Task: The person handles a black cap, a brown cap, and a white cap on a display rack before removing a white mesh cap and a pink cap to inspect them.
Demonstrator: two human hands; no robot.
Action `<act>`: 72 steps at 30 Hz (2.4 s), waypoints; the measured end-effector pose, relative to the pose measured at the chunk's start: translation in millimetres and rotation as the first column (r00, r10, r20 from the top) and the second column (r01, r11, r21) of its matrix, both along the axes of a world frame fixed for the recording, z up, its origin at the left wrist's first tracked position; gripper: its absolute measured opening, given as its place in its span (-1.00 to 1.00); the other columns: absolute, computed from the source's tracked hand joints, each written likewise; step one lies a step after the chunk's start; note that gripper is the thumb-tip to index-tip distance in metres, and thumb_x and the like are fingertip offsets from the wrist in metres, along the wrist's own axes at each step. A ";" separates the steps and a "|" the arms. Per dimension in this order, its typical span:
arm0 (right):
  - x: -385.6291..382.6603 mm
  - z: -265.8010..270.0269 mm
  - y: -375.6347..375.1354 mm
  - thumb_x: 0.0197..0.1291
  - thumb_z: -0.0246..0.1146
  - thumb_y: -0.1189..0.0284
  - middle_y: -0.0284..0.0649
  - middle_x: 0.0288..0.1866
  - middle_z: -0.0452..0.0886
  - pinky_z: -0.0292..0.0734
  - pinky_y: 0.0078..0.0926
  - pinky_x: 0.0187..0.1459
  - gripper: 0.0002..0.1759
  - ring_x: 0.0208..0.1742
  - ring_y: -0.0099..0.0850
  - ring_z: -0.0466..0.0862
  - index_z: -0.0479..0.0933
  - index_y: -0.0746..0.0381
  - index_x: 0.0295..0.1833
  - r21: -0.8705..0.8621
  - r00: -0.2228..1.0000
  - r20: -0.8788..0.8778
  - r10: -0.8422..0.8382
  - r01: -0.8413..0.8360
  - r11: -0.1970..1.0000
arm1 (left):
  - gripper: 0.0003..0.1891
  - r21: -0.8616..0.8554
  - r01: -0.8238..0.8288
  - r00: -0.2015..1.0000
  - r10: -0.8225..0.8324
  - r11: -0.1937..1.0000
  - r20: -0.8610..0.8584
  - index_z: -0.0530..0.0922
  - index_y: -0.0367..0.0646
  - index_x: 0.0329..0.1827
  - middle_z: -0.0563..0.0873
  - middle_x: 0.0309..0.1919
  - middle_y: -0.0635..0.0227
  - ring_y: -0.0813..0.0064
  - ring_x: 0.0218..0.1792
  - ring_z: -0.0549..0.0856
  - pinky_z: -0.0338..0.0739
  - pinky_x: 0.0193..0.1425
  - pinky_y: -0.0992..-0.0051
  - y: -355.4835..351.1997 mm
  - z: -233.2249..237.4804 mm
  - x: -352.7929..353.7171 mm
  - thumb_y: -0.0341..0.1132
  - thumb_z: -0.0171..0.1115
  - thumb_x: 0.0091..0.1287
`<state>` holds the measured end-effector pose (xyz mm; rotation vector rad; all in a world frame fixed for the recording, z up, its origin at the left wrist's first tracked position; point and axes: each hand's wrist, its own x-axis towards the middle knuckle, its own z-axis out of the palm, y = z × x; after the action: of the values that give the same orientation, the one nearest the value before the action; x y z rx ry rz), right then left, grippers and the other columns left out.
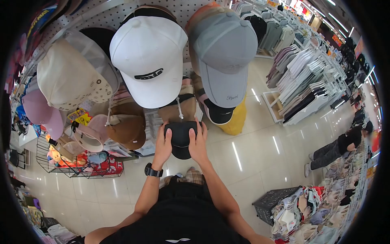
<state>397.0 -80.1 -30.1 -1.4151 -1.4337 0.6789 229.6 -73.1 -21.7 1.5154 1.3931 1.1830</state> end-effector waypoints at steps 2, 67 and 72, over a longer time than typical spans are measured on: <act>-1.3 1.7 -1.2 0.72 -0.08 0.08 0.35 0.67 0.07 0.12 0.08 0.63 -0.33 0.69 0.27 0.15 0.19 0.23 0.72 -0.009 1.000 -0.027 -0.010 0.010 1.000 | -0.39 0.008 0.002 1.000 -0.002 1.000 0.005 0.32 -0.31 0.62 0.29 0.60 -0.32 -0.27 0.66 0.20 0.11 0.71 0.06 0.1 -2.2 -2.0 0.00 -0.14 0.75; -9.0 42.6 -2.7 0.65 0.06 0.14 0.32 0.63 0.13 0.21 0.07 0.59 -0.38 0.65 0.24 0.22 0.35 0.23 0.64 0.057 0.985 0.110 -0.135 0.129 0.990 | -0.26 -0.019 -0.063 0.985 0.066 0.998 0.163 0.18 -0.49 0.67 0.39 0.59 -0.28 -0.11 0.61 0.39 0.24 0.67 0.22 10.8 36.6 7.5 -0.13 0.16 0.64; -5.4 48.8 -7.2 0.66 0.03 0.16 0.31 0.61 0.18 0.23 0.05 0.58 -0.38 0.63 0.22 0.26 0.33 0.24 0.66 0.061 0.981 0.128 -0.146 0.139 0.988 | -0.37 0.075 -0.033 0.997 0.027 0.997 0.074 0.29 -0.49 0.61 0.37 0.60 -0.27 -0.09 0.65 0.35 0.19 0.70 0.21 9.0 28.7 4.5 -0.14 0.02 0.70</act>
<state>391.7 -87.4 18.8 -1.5295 -1.4251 0.4612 234.1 -64.0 7.0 1.4932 1.3400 1.3106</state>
